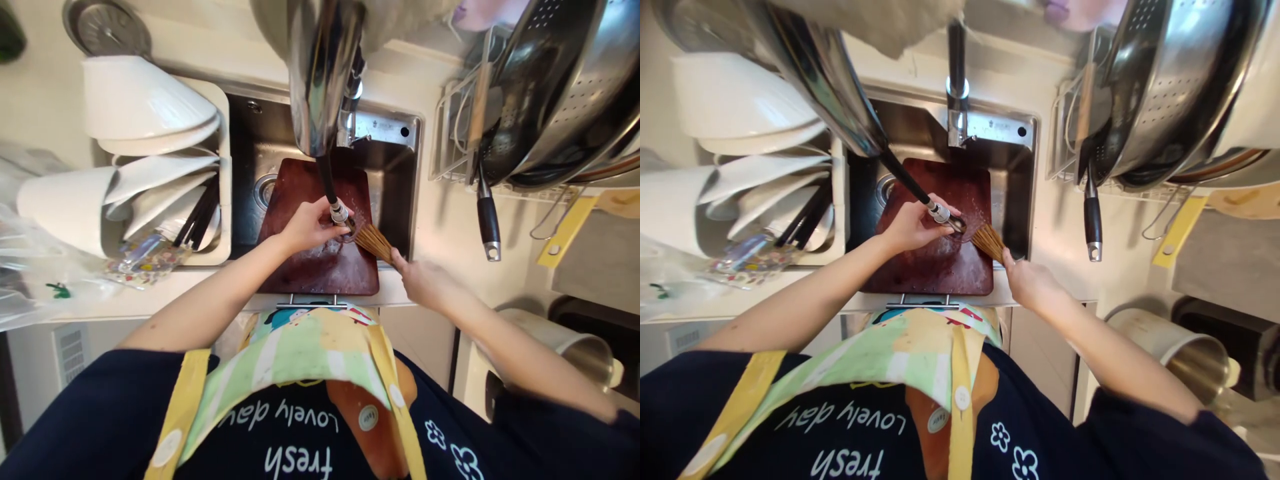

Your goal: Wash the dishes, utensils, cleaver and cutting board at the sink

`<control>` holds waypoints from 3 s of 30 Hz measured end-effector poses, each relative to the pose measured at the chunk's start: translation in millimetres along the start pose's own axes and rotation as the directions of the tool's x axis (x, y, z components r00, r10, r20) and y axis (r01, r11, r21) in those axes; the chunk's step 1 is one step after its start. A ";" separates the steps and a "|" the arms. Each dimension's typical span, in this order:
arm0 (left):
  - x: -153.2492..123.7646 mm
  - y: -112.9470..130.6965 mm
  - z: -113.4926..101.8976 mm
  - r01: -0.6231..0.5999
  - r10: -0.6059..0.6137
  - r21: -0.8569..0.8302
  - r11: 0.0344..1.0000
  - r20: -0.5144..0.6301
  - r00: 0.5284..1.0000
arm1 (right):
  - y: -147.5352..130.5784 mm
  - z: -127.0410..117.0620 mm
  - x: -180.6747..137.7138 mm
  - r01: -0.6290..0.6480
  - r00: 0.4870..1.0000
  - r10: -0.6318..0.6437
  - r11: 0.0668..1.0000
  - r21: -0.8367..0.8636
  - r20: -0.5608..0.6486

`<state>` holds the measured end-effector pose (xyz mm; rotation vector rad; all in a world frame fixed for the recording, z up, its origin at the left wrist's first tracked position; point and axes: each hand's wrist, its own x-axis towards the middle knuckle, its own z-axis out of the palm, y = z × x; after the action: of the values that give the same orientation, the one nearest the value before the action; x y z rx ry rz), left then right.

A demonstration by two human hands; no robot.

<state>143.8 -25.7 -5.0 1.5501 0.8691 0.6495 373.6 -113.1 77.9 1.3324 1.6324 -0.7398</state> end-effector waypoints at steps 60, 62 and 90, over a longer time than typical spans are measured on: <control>-49.4 38.1 -107.3 0.038 -0.164 0.555 0.831 0.180 0.970 | -119.8 -4.7 28.4 0.450 0.877 -0.439 0.893 0.014 -0.195; -45.7 37.2 -108.9 0.036 -0.188 0.612 0.790 0.187 0.964 | -127.2 -9.3 40.5 0.507 0.848 -0.489 0.861 0.046 -0.206; 18.5 5.4 -154.6 0.010 -0.091 0.633 0.774 0.096 0.991 | -110.8 -100.1 209.0 0.252 0.916 -0.129 0.922 0.295 -0.380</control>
<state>30.7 77.3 24.0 2.1357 1.0992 0.2090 232.4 38.2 -74.3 1.6370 2.0129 -0.9768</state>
